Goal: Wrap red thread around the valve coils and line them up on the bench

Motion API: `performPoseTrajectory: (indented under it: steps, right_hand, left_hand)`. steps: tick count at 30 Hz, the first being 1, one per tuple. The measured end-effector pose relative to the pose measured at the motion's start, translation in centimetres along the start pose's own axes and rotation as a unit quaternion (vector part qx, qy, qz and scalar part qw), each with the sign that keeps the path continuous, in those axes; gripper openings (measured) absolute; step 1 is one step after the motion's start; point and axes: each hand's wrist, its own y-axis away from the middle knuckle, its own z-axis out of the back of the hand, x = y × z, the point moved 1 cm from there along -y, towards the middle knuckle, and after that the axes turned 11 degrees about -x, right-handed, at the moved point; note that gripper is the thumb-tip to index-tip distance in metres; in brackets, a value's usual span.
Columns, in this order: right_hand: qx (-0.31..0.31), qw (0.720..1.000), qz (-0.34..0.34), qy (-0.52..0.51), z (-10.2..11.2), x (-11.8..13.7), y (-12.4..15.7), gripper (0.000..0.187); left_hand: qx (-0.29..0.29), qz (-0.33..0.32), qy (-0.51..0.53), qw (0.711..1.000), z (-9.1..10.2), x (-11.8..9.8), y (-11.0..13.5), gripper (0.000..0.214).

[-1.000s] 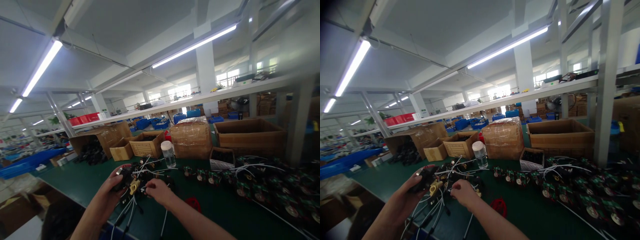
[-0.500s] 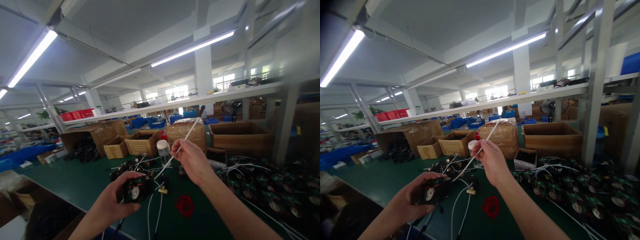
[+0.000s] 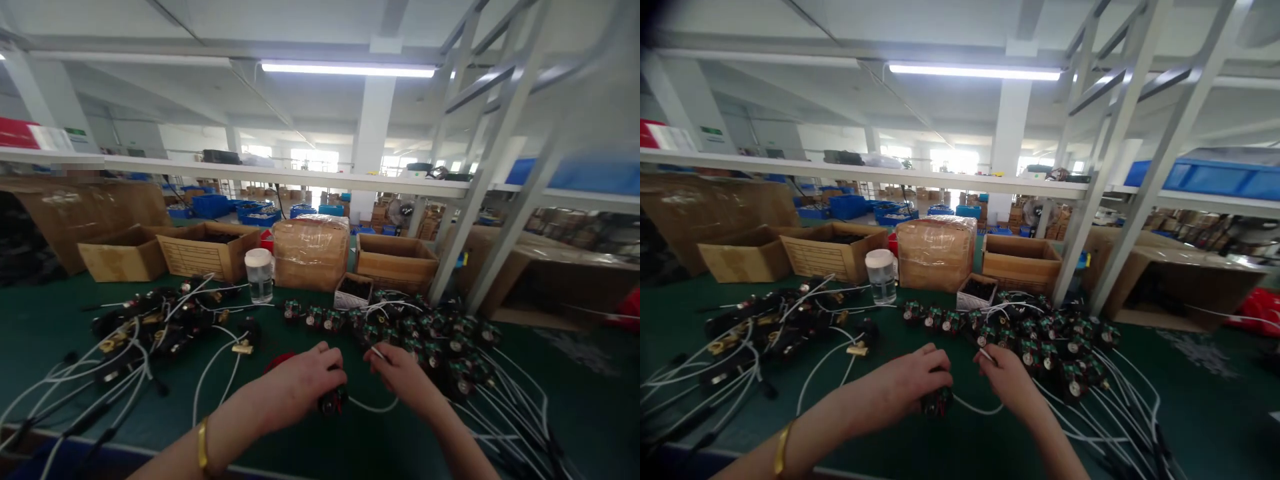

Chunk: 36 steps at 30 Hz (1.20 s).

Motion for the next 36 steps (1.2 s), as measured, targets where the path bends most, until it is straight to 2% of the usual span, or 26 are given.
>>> performPoseTrajectory:
  steps: [2,5,8,11,14,17,21,24,32,36]
  right_hand:
    - [0.023,0.999,-0.037,-0.003,-0.5,-1.7,0.3,0.025]
    - [0.054,0.995,-0.074,-0.038,-1.2,-3.2,0.6,0.028]
    - [0.083,0.988,-0.109,-0.074,-1.5,-4.0,0.8,0.03]
    - [0.105,0.98,-0.136,-0.1,-1.7,-4.5,0.9,0.034]
    - [0.109,0.979,-0.139,-0.106,-2.0,-4.9,1.0,0.038]
    - [0.088,0.984,-0.125,-0.091,-2.4,-5.3,0.9,0.041]
    - [0.064,0.992,-0.099,-0.052,-2.7,-5.9,0.8,0.04]
    - [0.06,0.994,-0.089,-0.03,-2.7,-6.0,0.9,0.041]
    - [0.066,0.993,-0.099,-0.019,-2.6,-6.1,1.0,0.048]
    - [0.059,0.993,-0.103,-0.008,-2.8,-6.5,1.0,0.054]
  left_hand:
    - [0.002,-0.044,-0.045,0.998,-2.1,-0.1,-2.1,0.035]
    - [-0.006,-0.063,-0.065,0.996,-4.3,0.4,-4.0,0.023]
    - [-0.017,-0.058,-0.023,0.998,-5.4,1.4,-4.0,0.04]
    - [-0.06,0.032,0.102,0.992,-6.6,2.3,-2.3,0.076]
    - [-0.106,0.159,0.209,0.959,-8.7,2.3,-0.4,0.097]
    - [-0.157,0.233,0.244,0.928,-11.4,1.4,0.0,0.101]
    - [-0.225,0.283,0.226,0.904,-13.7,0.4,-1.0,0.086]
    - [-0.237,0.291,0.22,0.9,-14.0,0.1,-1.4,0.082]
    - [-0.242,0.297,0.255,0.888,-12.4,-0.6,-0.8,0.076]
    - [-0.262,0.306,0.257,0.878,-12.7,-0.9,-1.1,0.073]
